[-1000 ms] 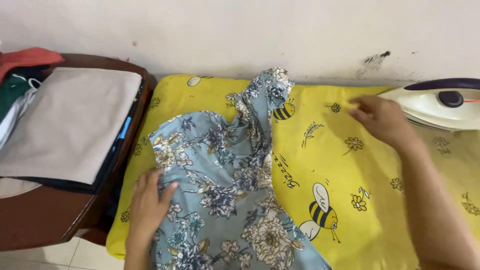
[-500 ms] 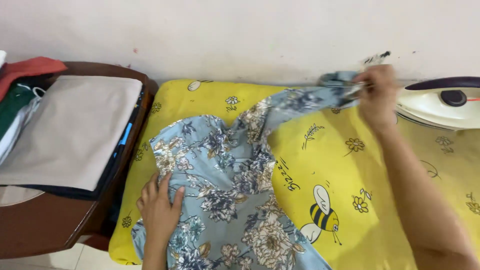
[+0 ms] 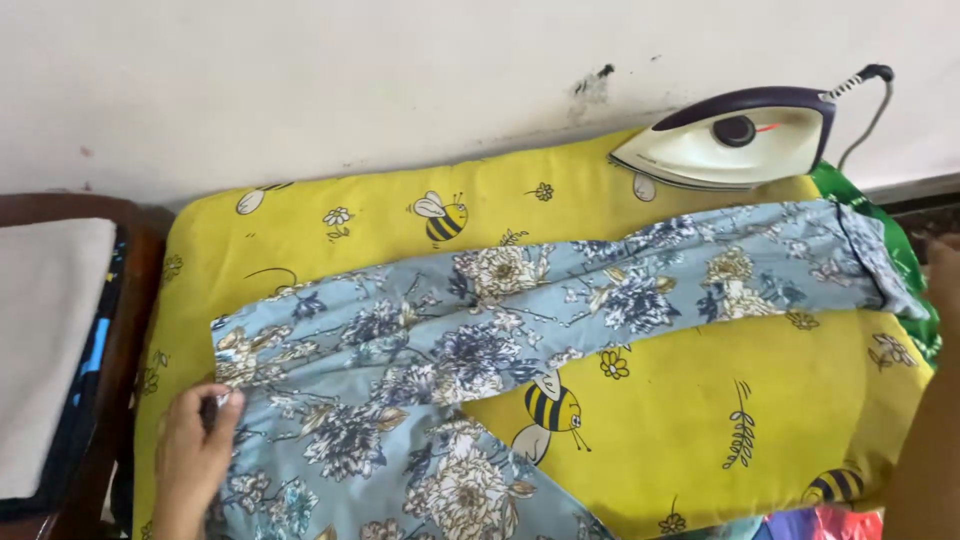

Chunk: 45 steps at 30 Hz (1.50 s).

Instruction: The person irons a light blue floral-patterned garment on a yellow ironing board. They smooth the fabric with their hands, then use a white and purple iron to press the sleeves and body of the garment, adjusting the fabric as needed.

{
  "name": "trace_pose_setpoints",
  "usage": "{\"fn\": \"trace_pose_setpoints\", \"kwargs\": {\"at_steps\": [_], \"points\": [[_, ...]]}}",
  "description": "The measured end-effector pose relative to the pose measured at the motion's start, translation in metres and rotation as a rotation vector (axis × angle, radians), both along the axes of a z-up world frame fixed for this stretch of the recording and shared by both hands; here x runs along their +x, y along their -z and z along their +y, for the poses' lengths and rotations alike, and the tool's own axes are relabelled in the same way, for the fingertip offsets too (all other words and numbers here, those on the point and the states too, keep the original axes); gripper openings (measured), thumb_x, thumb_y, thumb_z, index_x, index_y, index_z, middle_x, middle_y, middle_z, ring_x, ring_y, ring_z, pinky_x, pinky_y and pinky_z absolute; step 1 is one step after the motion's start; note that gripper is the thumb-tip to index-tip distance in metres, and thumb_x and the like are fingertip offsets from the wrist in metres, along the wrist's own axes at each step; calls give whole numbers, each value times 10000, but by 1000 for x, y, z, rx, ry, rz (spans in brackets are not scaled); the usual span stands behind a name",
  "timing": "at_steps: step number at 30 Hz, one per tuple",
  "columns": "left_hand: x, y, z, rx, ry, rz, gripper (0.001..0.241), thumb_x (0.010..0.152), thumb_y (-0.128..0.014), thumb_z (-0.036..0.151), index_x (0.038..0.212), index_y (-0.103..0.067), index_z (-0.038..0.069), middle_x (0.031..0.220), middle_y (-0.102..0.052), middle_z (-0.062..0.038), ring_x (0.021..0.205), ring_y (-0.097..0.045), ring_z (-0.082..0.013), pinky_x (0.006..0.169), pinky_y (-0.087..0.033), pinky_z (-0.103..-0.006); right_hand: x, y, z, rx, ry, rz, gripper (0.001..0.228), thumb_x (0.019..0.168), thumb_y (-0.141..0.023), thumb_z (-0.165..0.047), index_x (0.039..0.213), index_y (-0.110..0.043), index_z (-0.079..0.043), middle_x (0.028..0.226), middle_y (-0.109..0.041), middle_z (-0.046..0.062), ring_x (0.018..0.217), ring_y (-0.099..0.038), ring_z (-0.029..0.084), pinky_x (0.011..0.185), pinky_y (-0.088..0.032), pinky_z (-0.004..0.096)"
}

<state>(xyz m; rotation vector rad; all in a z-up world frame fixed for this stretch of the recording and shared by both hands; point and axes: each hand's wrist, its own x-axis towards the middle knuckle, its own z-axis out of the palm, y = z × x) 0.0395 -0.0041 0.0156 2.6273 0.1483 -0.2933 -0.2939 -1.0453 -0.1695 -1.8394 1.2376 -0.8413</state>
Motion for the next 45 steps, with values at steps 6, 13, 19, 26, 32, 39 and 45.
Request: {"fn": "trace_pose_setpoints", "kwargs": {"at_steps": [6,13,19,26,32,39,45], "points": [[65,-17,-52,-5,-85,-89,746,981,-559,600,1502,-424,83,1413,-560,-219,1223,-563,-469,1023,-424,-659,62,-130,191,-119,-76,751,555,1101,-666,-549,1219,-773,-18,1103,-739,343,1004,-670,495,776,-567,617],[101,1,-63,-273,-42,-167,249,1053,-682,211,1194,-526,77,1061,-676,-176,884,-645,-305,740,-511,-480,42,-147,179,-436,-34,399,453,1233,-611,-87,813,-523,60,742,-473,165,731,-495,264,611,-359,585],[136,41,-80,-445,146,-577,279,1050,-696,258,1149,-546,44,1066,-594,-142,984,-555,-289,822,-402,-430,14,-134,168,-542,-97,468,283,1180,-642,-131,933,-633,8,884,-578,181,865,-552,310,756,-396,535],[125,30,-130,-303,163,-275,372,914,-795,303,1203,-681,100,1132,-700,-162,1005,-648,-366,833,-495,-481,-26,-131,147,-710,-185,569,174,1100,-691,-194,1113,-801,-61,1096,-733,214,1067,-634,385,973,-454,464],[133,47,-123,-274,146,-243,339,1013,-664,424,1052,-721,92,1016,-739,-124,954,-666,-319,769,-473,-469,85,-188,264,-443,-448,686,298,1071,-630,-331,1329,-718,-212,1360,-632,168,1150,-562,333,851,-523,497],[132,58,-129,-275,66,-515,313,1121,-568,364,1035,-634,71,881,-695,-173,779,-616,-376,673,-412,-520,112,-146,260,-587,-346,711,316,1237,-438,-384,1141,-524,-96,897,-687,161,678,-622,354,593,-482,484],[152,69,-165,15,189,-891,265,1146,-590,290,983,-566,82,841,-659,-91,629,-633,-311,500,-457,-482,134,-152,237,-669,-310,903,400,1268,-369,-372,1051,-550,-88,920,-726,128,720,-642,335,662,-416,432]]}}
